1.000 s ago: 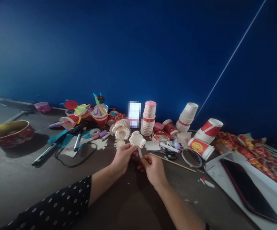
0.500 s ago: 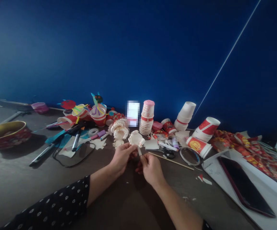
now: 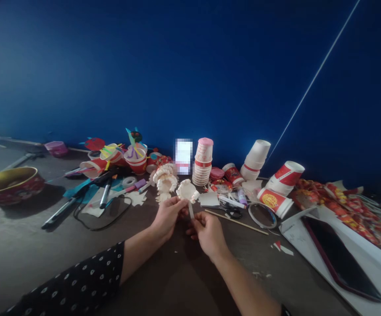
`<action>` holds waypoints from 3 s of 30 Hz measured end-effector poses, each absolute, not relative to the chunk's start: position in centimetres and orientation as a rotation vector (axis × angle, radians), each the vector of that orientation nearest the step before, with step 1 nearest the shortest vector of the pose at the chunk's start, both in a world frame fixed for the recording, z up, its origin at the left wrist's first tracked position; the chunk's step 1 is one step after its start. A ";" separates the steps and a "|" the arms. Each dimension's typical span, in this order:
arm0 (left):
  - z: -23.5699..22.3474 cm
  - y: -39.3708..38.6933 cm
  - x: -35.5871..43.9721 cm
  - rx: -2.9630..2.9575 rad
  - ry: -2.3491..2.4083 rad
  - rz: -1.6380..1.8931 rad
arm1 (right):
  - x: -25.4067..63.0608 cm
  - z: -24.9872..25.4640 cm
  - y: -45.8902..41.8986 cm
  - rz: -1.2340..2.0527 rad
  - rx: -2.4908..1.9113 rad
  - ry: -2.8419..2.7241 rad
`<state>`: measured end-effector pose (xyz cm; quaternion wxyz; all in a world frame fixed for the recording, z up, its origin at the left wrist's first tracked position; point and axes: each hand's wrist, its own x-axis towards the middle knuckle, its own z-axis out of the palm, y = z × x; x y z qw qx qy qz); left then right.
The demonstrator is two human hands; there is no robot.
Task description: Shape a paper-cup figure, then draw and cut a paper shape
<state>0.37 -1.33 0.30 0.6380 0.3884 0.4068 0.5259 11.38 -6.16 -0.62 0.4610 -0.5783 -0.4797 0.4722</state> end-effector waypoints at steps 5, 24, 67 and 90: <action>0.3 -1.3 0.3 0.887 0.920 1.202 | 11.3 0.0 -6.3 1.210 -1.401 -1.150; 0.3 -1.4 0.4 0.905 0.925 1.183 | 11.5 -1.0 -6.1 1.108 -1.439 -1.240; 0.1 -1.2 0.4 0.858 0.871 1.206 | 11.5 -0.6 -6.2 1.129 -1.382 -1.150; 0.1 -1.3 0.4 0.908 0.914 1.187 | 11.3 -0.4 -6.2 1.128 -1.423 -1.151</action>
